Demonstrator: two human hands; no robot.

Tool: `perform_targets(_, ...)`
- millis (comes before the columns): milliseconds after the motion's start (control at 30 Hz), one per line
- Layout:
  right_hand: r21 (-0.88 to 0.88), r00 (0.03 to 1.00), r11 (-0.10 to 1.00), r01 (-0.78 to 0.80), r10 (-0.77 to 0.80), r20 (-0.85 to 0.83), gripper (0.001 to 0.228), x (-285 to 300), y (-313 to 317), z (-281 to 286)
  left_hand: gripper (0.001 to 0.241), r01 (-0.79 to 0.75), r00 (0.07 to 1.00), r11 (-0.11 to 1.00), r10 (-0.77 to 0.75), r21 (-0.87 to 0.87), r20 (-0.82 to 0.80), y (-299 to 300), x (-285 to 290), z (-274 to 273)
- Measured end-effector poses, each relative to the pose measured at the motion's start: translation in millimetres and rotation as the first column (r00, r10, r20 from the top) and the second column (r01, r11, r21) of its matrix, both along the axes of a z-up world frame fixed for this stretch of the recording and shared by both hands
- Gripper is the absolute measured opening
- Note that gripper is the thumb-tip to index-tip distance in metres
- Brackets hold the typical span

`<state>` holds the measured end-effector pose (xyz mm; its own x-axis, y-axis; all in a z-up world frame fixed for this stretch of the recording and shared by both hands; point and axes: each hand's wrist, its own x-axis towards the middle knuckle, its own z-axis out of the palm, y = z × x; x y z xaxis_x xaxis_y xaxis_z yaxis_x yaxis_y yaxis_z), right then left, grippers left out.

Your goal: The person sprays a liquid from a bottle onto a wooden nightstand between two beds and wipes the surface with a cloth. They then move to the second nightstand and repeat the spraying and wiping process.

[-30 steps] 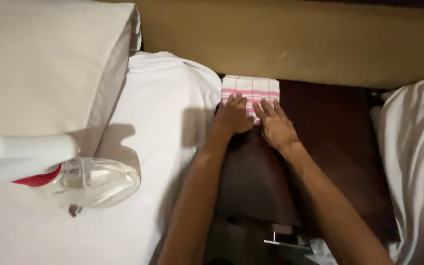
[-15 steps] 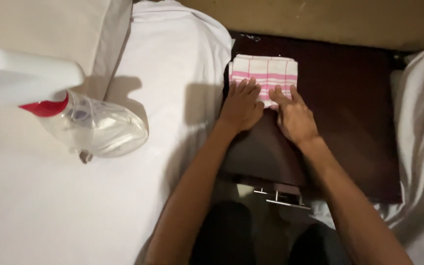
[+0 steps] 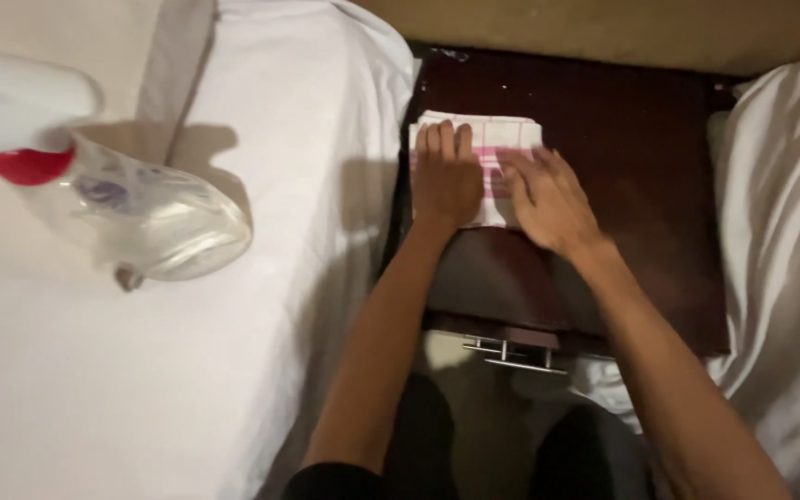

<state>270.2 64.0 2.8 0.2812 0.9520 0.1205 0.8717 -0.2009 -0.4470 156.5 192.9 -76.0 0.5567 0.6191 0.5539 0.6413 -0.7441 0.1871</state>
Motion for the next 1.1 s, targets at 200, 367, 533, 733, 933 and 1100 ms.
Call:
perform_targets(200, 0.139, 0.91, 0.986, -0.093, 0.028, 0.414, 0.064, 22.4, 60.0, -82.7, 0.065, -0.026, 0.994, 1.0, 0.027, -0.008, 0.11, -2.7, -4.3, 13.3)
perform_targets(367, 0.164, 0.934, 0.985, -0.059, -0.003, 0.356, 0.062, 16.7, 54.8, -76.7, 0.062, -0.053, 0.998, 0.999, 0.053, 0.0, 0.012, -3.5, 4.5, -5.0)
perform_targets(533, 0.129, 0.933, 0.99, -0.049, -0.001, 0.36, 0.061, 44.9, 64.6, -79.6, 0.062, -0.066, 0.997, 0.998, 0.066, -0.007, 0.029, 6.5, 32.6, -7.4)
perform_targets(733, 0.057, 0.923, 0.998, -0.036, 0.011, 0.384, 0.06, 88.4, 91.9, -73.3, 0.066, -0.045, 0.995, 0.992, 0.034, -0.114, -0.099, 29.1, 73.8, 14.6)
perform_targets(933, 0.146, 0.925, 0.988, -0.044, -0.014, 0.379, 0.056, 120.8, 119.1, -76.7, 0.064, -0.088, 0.988, 0.989, 0.072, -0.117, -0.133, 56.0, 109.4, 10.5)
perform_targets(1100, 0.13, 0.936, 0.991, -0.017, -0.03, 0.351, 0.054, 135.8, 131.7, -80.4, 0.062, -0.081, 0.994, 0.996, 0.078, -0.04, -0.071, 63.2, 122.7, 10.6)
